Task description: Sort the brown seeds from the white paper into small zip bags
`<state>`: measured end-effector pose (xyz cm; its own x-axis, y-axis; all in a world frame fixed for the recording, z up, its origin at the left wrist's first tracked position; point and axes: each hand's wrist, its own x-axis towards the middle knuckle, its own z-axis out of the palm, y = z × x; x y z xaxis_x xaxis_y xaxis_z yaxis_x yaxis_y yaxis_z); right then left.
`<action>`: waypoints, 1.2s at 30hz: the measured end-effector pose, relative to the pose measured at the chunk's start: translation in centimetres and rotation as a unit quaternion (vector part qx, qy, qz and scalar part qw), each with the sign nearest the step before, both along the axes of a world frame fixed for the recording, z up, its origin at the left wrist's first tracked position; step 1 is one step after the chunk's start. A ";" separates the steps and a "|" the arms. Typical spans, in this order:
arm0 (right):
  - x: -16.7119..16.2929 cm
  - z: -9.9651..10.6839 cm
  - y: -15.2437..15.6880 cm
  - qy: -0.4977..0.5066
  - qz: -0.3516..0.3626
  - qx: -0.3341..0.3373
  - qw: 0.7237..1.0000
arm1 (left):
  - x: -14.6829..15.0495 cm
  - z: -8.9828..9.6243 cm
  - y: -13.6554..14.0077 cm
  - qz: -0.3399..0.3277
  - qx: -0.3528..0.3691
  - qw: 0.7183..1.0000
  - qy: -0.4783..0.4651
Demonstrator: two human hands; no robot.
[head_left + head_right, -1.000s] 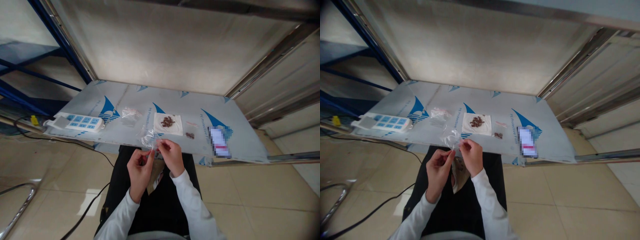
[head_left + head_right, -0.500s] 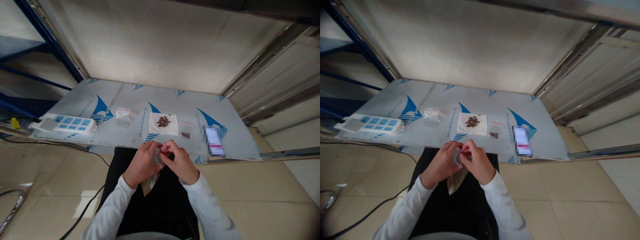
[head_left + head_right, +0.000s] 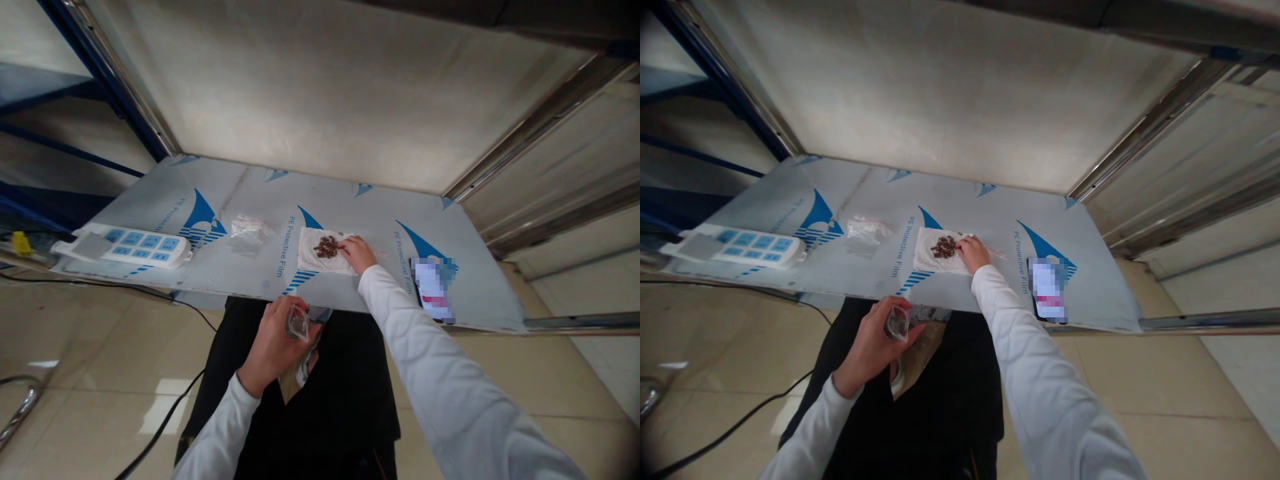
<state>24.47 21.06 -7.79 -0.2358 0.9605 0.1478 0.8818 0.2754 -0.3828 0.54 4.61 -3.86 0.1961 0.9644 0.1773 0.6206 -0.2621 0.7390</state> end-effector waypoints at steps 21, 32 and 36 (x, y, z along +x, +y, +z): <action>-3.9 0.5 -0.8 -0.140 0.029 -0.012 0.990 | -1.1 -0.1 1.0 0.007 0.009 1.000 -0.012; -4.3 2.8 -1.5 -0.094 -0.030 0.014 0.995 | -1.3 -0.6 1.5 0.018 0.024 0.999 -0.024; -5.5 6.8 -6.5 0.076 -0.046 0.048 0.995 | -0.7 0.1 1.7 0.030 0.026 0.998 -0.057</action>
<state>18.95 14.53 -0.99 -0.1156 0.9566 0.2676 0.8385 0.2384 -0.4900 -0.13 6.31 -3.77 0.1138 0.9629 0.2448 0.5486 -0.2663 0.7925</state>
